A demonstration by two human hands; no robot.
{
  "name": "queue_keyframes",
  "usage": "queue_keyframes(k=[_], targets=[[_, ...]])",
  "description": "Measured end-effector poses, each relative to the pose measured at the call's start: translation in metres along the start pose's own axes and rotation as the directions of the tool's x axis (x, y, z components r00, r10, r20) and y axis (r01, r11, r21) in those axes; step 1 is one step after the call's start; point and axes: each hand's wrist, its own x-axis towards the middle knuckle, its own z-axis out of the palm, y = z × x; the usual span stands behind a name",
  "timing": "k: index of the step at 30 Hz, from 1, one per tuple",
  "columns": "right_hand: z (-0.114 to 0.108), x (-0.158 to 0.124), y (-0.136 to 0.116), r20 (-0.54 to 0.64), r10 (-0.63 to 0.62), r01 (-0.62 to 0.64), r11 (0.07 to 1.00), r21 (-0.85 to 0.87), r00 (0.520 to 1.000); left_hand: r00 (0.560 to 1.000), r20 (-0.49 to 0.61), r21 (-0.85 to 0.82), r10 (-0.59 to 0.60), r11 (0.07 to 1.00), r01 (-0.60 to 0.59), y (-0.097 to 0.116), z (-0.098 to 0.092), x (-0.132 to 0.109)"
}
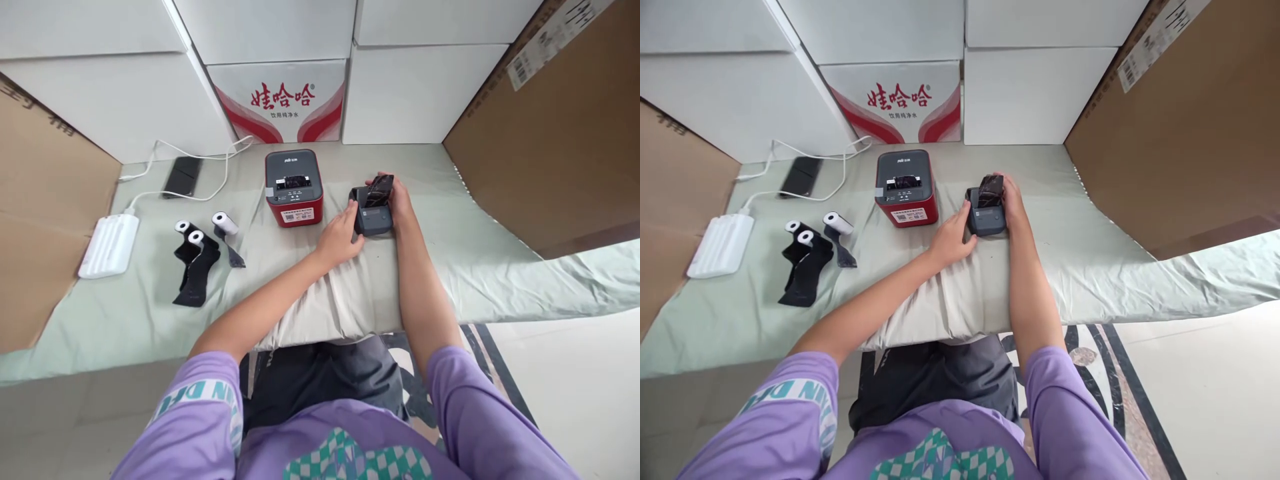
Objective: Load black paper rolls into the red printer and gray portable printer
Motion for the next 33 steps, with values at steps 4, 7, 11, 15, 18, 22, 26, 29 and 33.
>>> queue_keyframes(k=[4,7,11,15,18,22,26,29,33], targets=[[0.007,-0.003,-0.003,-0.031,0.013,-0.015,0.998,-0.058,0.999,0.997,-0.076,0.029,0.017,0.999,-0.015,0.006,0.000,-0.008],[0.011,-0.005,-0.001,-0.062,-0.009,0.002,0.994,-0.109,0.998,0.995,-0.096,0.053,0.017,0.998,-0.012,0.008,0.002,-0.010],[0.012,-0.008,0.000,-0.028,-0.044,0.039,0.989,-0.139,0.999,0.995,-0.075,0.073,-0.065,0.995,0.071,0.014,0.001,-0.012],[0.011,-0.010,0.001,0.000,-0.062,0.061,0.988,-0.144,0.998,0.996,-0.055,0.084,-0.064,0.994,0.069,0.019,-0.003,-0.013],[0.011,-0.012,0.000,0.015,-0.060,0.062,0.991,-0.118,0.998,0.998,-0.021,0.111,-0.064,0.992,0.066,0.020,-0.008,-0.011],[0.014,-0.013,-0.002,-0.006,-0.024,0.023,0.993,-0.112,1.000,0.995,-0.028,0.141,-0.091,0.986,0.094,0.020,-0.009,-0.008],[0.013,-0.013,0.001,-0.027,-0.020,0.017,0.994,-0.110,0.999,0.996,-0.024,0.143,-0.087,0.986,0.089,0.016,-0.003,-0.006],[0.011,-0.010,0.006,-0.018,-0.043,0.042,0.997,-0.057,0.999,0.994,-0.087,0.079,-0.071,0.994,0.078,0.011,0.001,-0.004],[0.010,-0.005,0.010,-0.028,-0.071,0.070,0.997,-0.037,0.997,0.983,-0.159,-0.033,-0.093,0.996,0.088,0.007,0.002,-0.005]])
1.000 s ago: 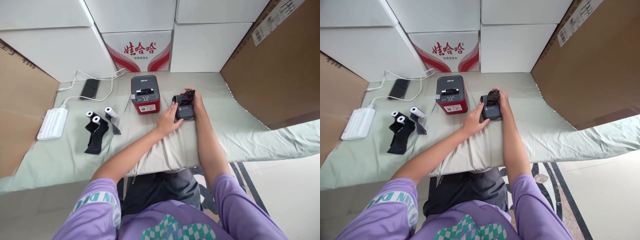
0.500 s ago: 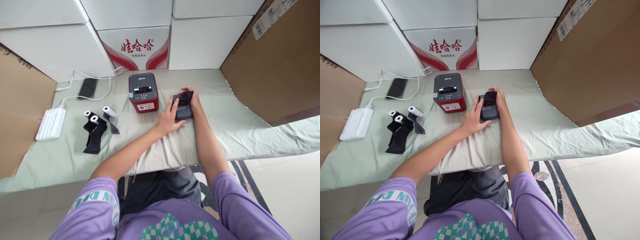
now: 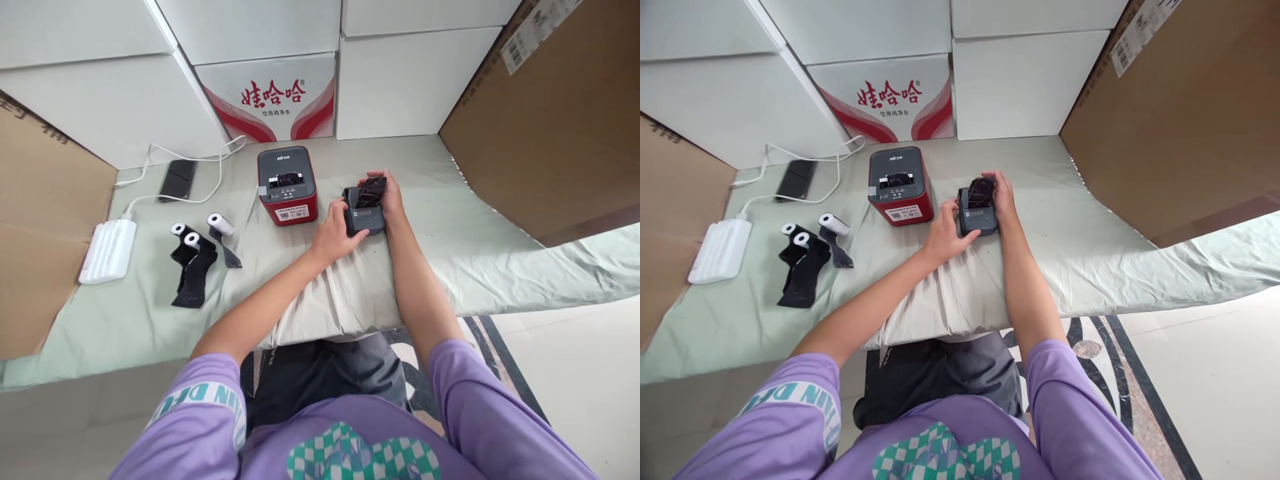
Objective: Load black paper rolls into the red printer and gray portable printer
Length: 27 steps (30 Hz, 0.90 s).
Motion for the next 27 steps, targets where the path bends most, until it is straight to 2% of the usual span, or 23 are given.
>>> queue_keyframes(k=[3,6,10,13,19,27], targets=[[0.000,0.001,0.000,-0.008,0.001,-0.001,1.000,0.005,1.000,0.999,0.029,0.016,-0.039,0.999,0.039,0.002,-0.004,-0.003],[-0.001,0.001,0.000,-0.017,0.017,-0.016,0.999,0.040,1.000,0.996,0.081,0.098,-0.034,0.995,0.026,0.005,-0.011,-0.005],[-0.001,0.002,0.001,-0.007,0.024,-0.024,0.999,0.027,1.000,0.974,0.221,0.216,0.057,0.971,-0.106,0.007,-0.017,-0.003],[-0.001,0.002,-0.001,-0.018,0.044,-0.044,0.999,0.009,0.999,0.954,0.283,0.277,0.102,0.943,-0.183,0.007,-0.019,0.000],[-0.001,0.002,0.002,-0.022,0.027,-0.026,0.999,0.041,0.999,0.949,0.307,0.327,0.071,0.929,-0.175,0.010,-0.021,0.000],[-0.006,0.010,0.011,0.004,0.020,-0.021,0.983,0.181,1.000,0.943,0.317,0.445,0.104,0.861,-0.245,0.015,-0.022,0.001]])
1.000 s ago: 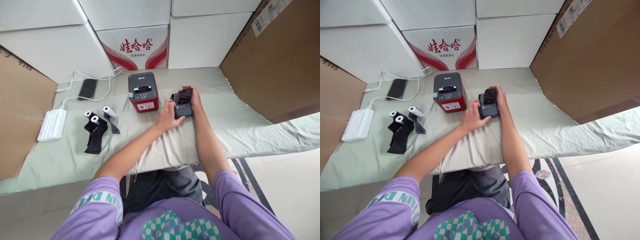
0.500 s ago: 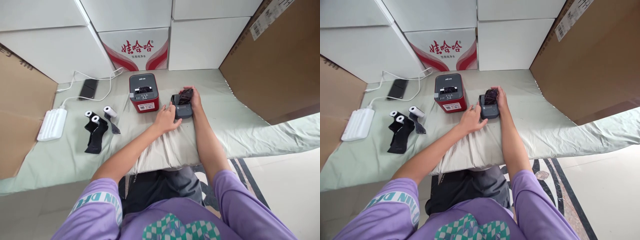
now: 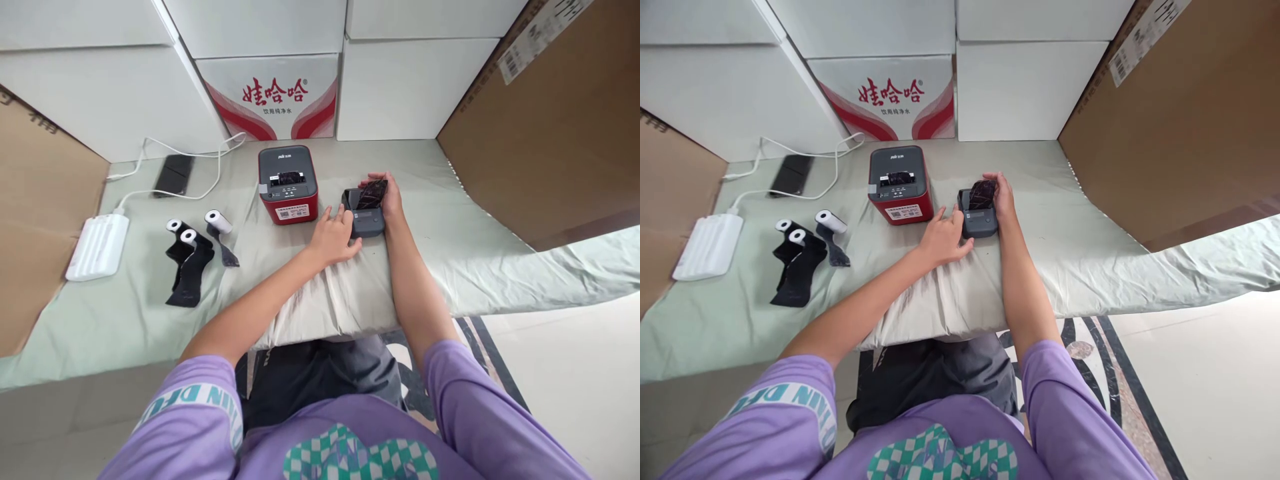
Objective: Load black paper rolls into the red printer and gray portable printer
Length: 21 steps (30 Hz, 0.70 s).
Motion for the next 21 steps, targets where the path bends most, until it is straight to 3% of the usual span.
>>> queue_keyframes(k=[21], targets=[[0.0013,-0.0004,-0.0007,-0.012,0.018,-0.018,1.000,-0.004,1.000,0.999,-0.038,-0.026,-0.004,1.000,0.003,-0.0008,0.0046,0.0042]])
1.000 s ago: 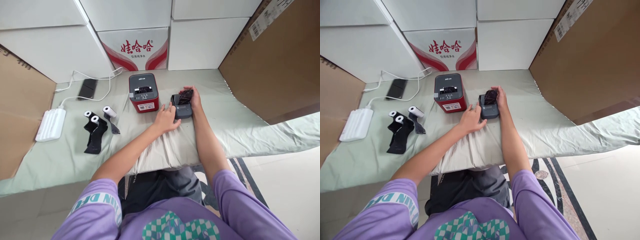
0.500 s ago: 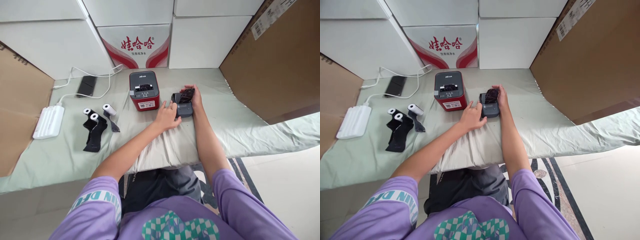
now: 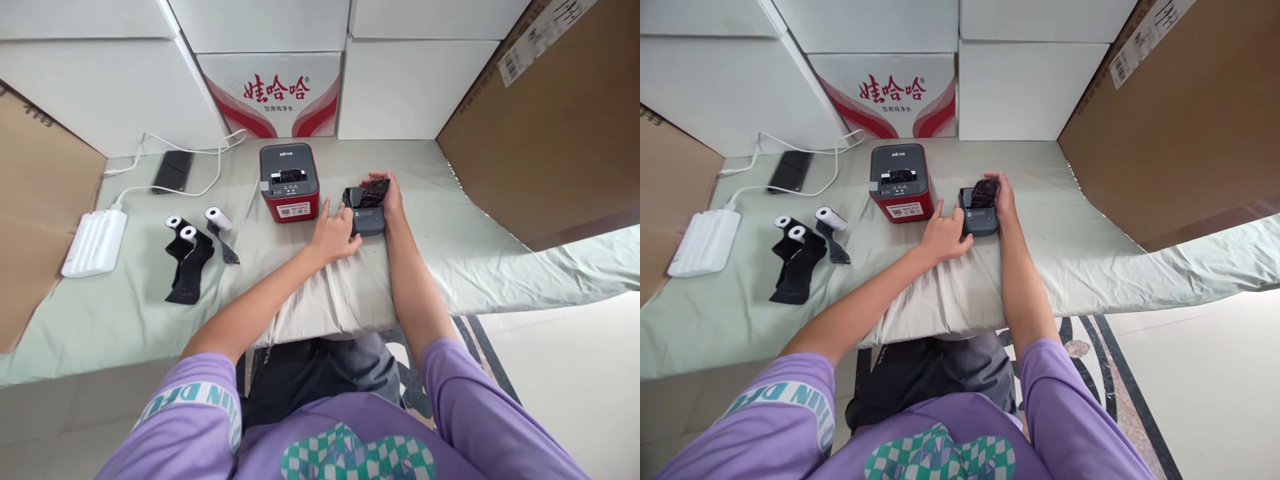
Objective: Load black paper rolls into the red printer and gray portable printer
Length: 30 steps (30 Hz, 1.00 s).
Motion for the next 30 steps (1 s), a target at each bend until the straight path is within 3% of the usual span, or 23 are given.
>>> queue_keyframes(k=[9,16,22,30], targets=[[-0.004,0.003,0.004,0.006,-0.009,0.009,1.000,-0.002,1.000,0.993,-0.116,-0.074,-0.021,0.997,0.012,-0.008,0.008,-0.001],[-0.002,0.003,0.002,-0.009,0.011,-0.011,1.000,0.017,1.000,0.965,-0.238,-0.184,-0.111,0.981,0.068,-0.016,0.012,-0.001],[-0.001,0.003,0.002,-0.004,0.014,-0.014,1.000,0.001,1.000,0.956,-0.238,-0.223,-0.171,0.968,0.118,-0.013,0.010,-0.003],[0.001,0.001,-0.002,-0.002,-0.003,0.003,0.999,-0.053,1.000,0.958,-0.246,-0.206,-0.149,0.973,0.099,-0.015,0.009,-0.005]])
